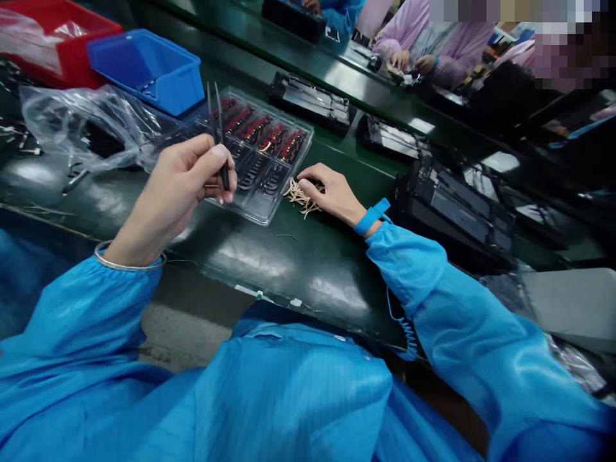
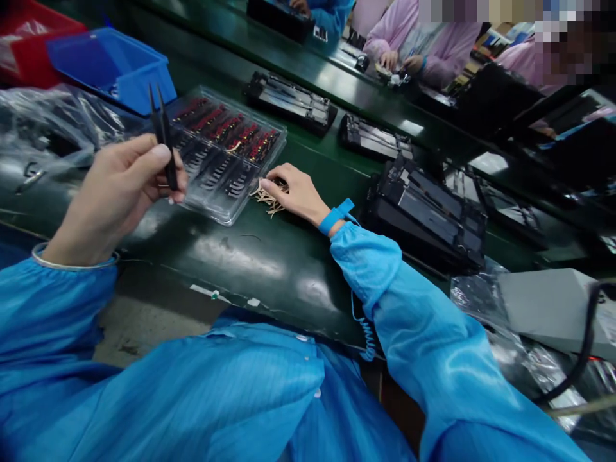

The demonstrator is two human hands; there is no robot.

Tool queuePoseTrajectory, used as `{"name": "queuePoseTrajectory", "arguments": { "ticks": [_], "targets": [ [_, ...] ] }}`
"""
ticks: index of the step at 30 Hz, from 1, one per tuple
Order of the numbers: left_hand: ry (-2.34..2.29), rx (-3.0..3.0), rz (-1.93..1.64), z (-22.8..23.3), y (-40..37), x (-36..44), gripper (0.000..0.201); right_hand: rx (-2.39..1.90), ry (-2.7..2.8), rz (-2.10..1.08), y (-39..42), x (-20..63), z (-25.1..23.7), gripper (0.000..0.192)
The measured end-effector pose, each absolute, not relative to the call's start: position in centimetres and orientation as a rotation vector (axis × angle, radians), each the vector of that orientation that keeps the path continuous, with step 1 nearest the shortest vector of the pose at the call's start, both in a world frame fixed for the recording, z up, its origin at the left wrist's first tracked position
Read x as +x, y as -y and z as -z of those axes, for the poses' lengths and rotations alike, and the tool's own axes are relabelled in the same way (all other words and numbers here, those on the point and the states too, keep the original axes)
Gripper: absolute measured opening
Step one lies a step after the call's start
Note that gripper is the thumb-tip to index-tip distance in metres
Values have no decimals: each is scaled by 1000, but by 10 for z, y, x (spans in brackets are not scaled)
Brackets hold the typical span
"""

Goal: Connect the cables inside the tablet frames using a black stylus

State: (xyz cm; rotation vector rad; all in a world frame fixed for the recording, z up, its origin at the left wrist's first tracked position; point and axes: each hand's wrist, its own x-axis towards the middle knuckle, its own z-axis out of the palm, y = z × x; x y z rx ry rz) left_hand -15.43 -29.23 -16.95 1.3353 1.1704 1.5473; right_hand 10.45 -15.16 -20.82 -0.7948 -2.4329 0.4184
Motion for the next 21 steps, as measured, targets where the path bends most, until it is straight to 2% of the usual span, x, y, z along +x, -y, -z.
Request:
{"name": "queuePoseTrajectory", "arguments": {
  "ticks": [2,5,8,11,19,21],
  "targets": [
    [-1157,1343,-1557,171,293,-154,18,-869,2310,-401,152,106,207,62],
    [-1162,1354,-1612,171,294,-157,18,-899,2168,-203,139,94,195,44],
    [-1177,1355,-1651,169,293,-161,17,-720,2385,-5,121,58,176,25],
    [-1188,1345,-1667,168,293,-164,14,-650,2670,99,112,17,164,14],
    [-1146,1342,-1649,176,296,-167,16,-894,2718,88,114,-14,183,7],
    [-1138,1353,-1649,177,297,-167,16,-879,2701,99,115,-12,182,12]
  ]
}}
